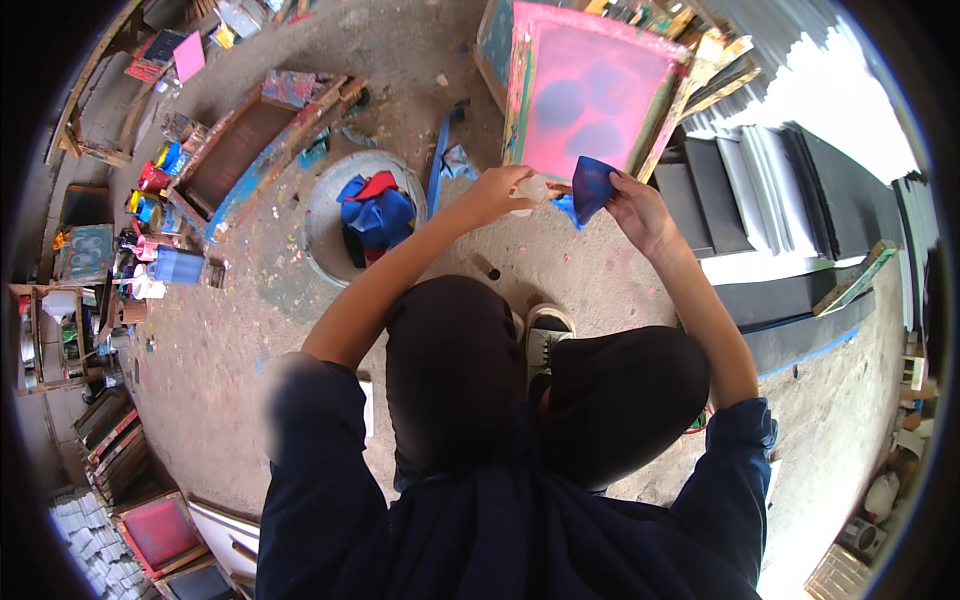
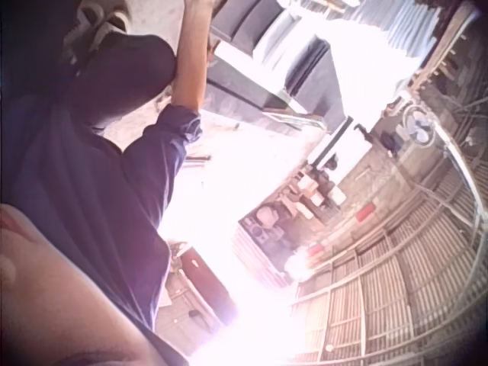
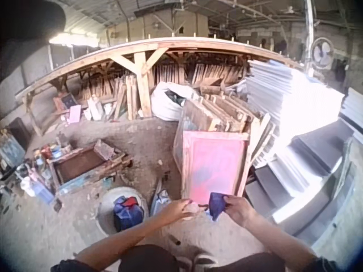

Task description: The person repeatedly wipes a pink rectangular board with a blue cloth, focusing on circular areas. They occasionally adjust the cloth and reposition the board on a wooden stand. The task continues with consistent rubbing motions across the surface.

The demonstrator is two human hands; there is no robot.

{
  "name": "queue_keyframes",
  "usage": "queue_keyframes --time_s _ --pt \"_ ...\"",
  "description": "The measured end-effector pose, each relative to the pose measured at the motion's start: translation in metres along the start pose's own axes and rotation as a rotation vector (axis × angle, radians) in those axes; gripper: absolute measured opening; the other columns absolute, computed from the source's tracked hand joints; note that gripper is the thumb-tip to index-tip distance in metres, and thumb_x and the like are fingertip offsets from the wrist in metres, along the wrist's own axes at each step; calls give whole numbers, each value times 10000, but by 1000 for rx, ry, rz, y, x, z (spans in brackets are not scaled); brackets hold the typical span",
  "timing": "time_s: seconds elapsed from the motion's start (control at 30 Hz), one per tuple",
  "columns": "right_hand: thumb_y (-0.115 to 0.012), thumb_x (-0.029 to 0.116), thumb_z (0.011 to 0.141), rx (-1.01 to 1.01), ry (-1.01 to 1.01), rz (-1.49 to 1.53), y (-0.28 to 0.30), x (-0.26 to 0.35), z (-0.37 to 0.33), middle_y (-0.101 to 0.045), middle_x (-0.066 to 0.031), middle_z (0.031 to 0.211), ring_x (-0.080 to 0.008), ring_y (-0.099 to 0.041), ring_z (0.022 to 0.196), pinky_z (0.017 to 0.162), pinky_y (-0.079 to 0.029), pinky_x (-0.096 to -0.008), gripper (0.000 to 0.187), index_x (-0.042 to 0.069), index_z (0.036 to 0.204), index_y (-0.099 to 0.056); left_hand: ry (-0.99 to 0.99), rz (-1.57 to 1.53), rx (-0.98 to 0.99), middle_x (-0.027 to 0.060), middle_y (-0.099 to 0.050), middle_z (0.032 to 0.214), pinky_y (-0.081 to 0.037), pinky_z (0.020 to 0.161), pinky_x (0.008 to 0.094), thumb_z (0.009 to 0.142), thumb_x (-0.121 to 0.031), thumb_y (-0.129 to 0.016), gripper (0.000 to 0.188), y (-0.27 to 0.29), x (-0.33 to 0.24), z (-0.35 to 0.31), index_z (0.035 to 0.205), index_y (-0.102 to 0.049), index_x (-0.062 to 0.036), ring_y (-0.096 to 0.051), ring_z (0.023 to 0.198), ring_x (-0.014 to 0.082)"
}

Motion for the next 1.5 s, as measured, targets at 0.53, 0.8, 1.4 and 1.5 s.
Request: queue_keyframes --time_s 0.53,0.8,1.4,1.5 --pt "-480 97 925 -400 -152 308 77 -155 61 -565 -124 1141 -202 -545 1029 916 -419 -332 324 -54 1211 -470 44 -183 118 105 -585 1084 -459 847 394 751 -109 -689 379 -89 112 -11 1104 -555 -85 -569 1003 297" --pt "-458 -9 907 -411 909 -1114 36 -64 119 -594 -78 1174 -217 -540 1104 937 -426 -322 293 39 1165 -588 35 -184 97 86 -571 1111 -441 897 389 751 -161 -703 392 -56 97 -2 1112 -562 -101 -537 1057 280" --pt "-617 155 745 378 1107 -2047 80 -92 160 -474 -31 1336 -185 -419 1258 1040 -321 -381 520 51 1246 -524 -68 290 -509 81 -433 1075 -470 780 352 695 -37 -725 433 -39 127 49 1085 -558 -128 -475 972 266" --pt "-627 160 738 507 1061 -2025 85 -111 166 -479 -29 1335 -183 -424 1252 1054 -314 -373 510 48 1229 -545 -90 317 -487 96 -425 1081 -491 757 344 688 -30 -725 455 -44 128 53 1097 -546 -116 -477 966 272"
Point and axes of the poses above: each hand's wrist, its own z-axis towards the middle knuckle, its own y-axis out of the back of the hand, x = y × z, the point moved 2 cm from there along z, towards the middle knuckle
